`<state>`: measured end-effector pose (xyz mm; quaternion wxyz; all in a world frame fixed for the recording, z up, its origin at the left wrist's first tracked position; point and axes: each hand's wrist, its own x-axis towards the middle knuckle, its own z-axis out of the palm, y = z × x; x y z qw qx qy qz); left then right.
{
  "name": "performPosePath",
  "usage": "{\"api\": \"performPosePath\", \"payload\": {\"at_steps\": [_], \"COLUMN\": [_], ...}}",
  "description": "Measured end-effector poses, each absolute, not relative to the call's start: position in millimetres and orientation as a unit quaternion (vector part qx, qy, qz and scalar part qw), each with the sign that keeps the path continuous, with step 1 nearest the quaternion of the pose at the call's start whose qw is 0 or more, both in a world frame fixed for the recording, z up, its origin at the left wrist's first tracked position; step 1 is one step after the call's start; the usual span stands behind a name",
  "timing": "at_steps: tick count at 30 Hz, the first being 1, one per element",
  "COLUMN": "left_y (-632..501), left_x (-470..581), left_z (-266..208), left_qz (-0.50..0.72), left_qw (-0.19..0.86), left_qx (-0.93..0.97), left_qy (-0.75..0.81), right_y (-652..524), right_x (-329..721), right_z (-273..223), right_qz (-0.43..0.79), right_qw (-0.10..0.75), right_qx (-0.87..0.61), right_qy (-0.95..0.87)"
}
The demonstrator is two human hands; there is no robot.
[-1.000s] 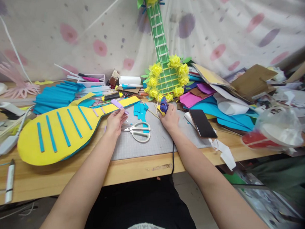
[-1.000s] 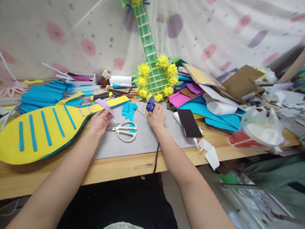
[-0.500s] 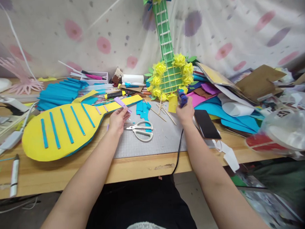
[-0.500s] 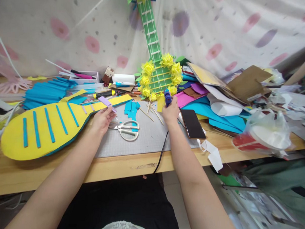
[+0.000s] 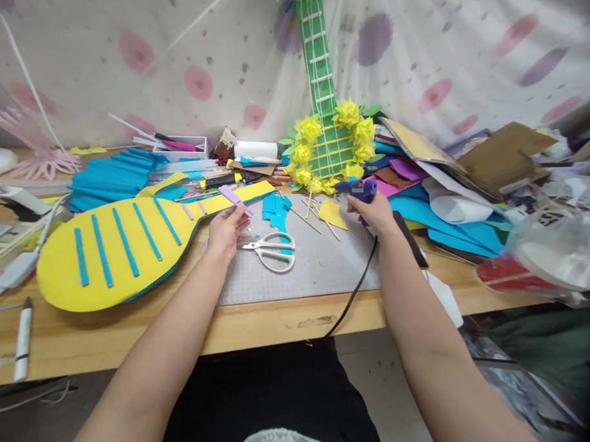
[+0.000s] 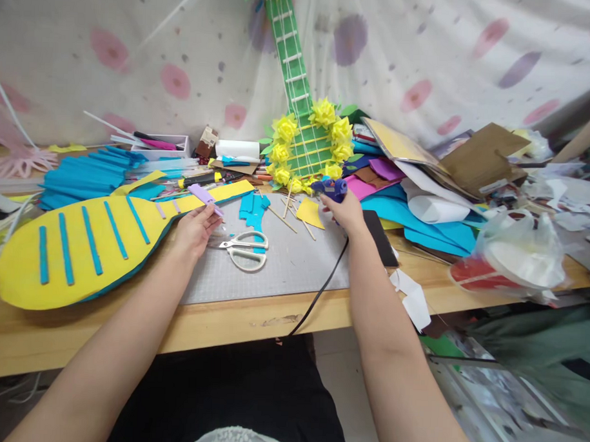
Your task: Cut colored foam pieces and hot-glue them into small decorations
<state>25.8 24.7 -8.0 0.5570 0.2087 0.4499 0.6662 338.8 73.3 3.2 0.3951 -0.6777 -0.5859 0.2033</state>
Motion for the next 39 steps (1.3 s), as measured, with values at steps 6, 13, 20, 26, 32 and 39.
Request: {"api": "performPosePath", "payload": {"at_steps": [6,13,20,26,32,39], "left_y": [25.3,25.3,25.5,25.4,24.0,22.7], "left_x": [25.9,25.8,26.4,27.7,29.7,31.1], "left_z": [-10.1,-10.9,-12.2,-12.7,-9.0,-6.5], "left_qz": [0.663,0.662,0.658,0.655,0.655,0.665], "left_qw": [0.559,0.555,0.565,0.569,0.576,0.567], "left_qx": [0.215,0.218,0.218,0.229,0.216,0.208], "left_qy": [0.448,0.455,0.447,0.441,0.439,0.439], "right_y": [53.6,50.0,49.9,40.6,42.2,43.7], "right_x": [345.7,345.6,332.1,235.9,155.2,141.9], "right_z": [-19.9,-21.5,7.7,31.4,1.9,-2.0], "right_qz": [0.184,0.186,0.030,0.186,0.387,0.378], "right_qw": [0.337,0.363,0.454,0.442,0.376,0.395], "right_qx": [-0.700,-0.701,-0.656,-0.530,-0.477,-0.491], "right_qy": [-0.602,-0.585,-0.602,-0.700,-0.694,-0.678]}}
